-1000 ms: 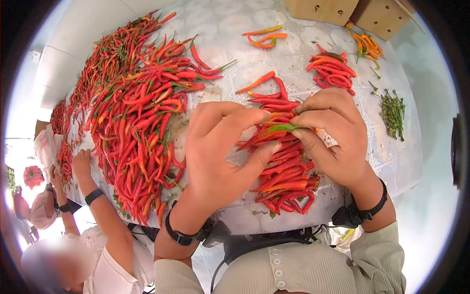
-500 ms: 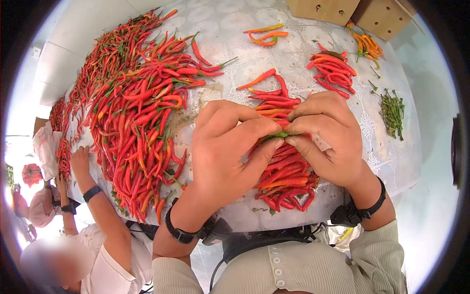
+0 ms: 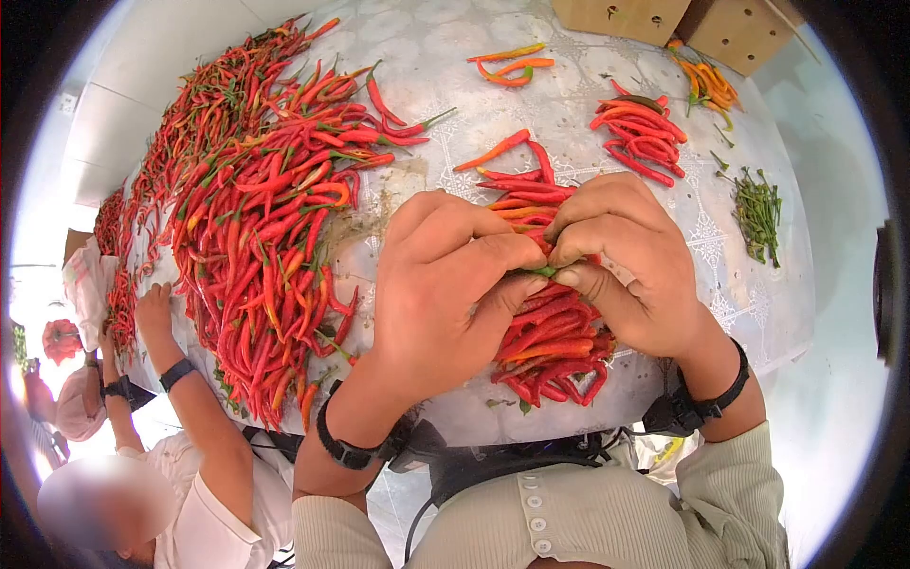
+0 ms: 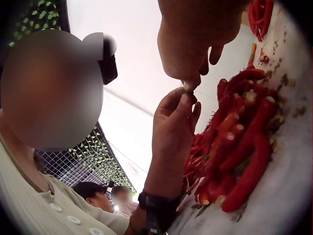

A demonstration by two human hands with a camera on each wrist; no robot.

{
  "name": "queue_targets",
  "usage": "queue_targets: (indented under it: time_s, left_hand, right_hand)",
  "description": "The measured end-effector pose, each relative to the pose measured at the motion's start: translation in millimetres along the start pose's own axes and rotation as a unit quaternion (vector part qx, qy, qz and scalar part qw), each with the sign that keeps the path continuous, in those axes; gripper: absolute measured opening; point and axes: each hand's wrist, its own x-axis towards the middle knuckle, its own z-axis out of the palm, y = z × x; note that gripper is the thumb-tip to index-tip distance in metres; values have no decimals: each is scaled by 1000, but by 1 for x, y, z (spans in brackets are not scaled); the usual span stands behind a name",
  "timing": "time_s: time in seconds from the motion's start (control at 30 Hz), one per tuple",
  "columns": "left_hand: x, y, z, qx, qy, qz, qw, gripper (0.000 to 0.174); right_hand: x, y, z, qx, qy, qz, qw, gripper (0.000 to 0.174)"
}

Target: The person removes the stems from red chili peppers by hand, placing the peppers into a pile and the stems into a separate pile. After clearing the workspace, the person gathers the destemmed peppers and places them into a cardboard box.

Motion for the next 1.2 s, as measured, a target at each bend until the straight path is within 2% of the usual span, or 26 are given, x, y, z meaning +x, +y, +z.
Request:
queue_targets:
  time_s: [0.17, 0.27, 0.37, 0.4, 0.47, 0.57, 0.67, 0.77, 0.97, 1.07, 1.2]
  left_hand:
    - [0, 0, -1, 3, -11, 8, 1000, 24]
    - [1, 2, -2, -25, -10, -16, 1000, 21]
    - [0, 4, -4, -95, -45, -75, 992, 19]
    - [-2, 5, -3, -177, -47, -145, 972, 19]
    - [-8, 6, 1, -334, -51, -278, 899, 19]
    - [-5, 7, -2, -486, -37, -343, 803, 21]
    - [-3, 2, -10, -480, -52, -414, 772, 22]
    - [-3, -3, -12, -486, -32, -437, 756, 21]
    - [-7, -9, -8, -475, 34, -381, 793, 20]
    - [-8, -9, -7, -466, 57, -349, 811, 19]
    - [-8, -8, -7, -455, 60, -342, 820, 20]
  right_hand:
    - [-1, 2, -1, 40, -17, 24, 999, 19]
    - [-1, 2, -2, 73, -24, 45, 996, 15]
    - [-4, 5, -2, 141, -31, 79, 986, 11]
    - [-5, 5, -2, 170, -29, 97, 980, 10]
    - [-6, 7, -1, 225, -25, 131, 965, 10]
    - [-8, 4, 3, 257, 0, 158, 953, 12]
    - [-10, 7, 3, 323, 37, 205, 923, 15]
    - [-10, 10, -1, 301, 77, 229, 922, 19]
    - [-11, 17, 0, 282, 100, 195, 934, 20]
    - [-11, 16, -1, 323, 92, 215, 917, 18]
    - [-10, 17, -1, 330, 96, 205, 916, 20]
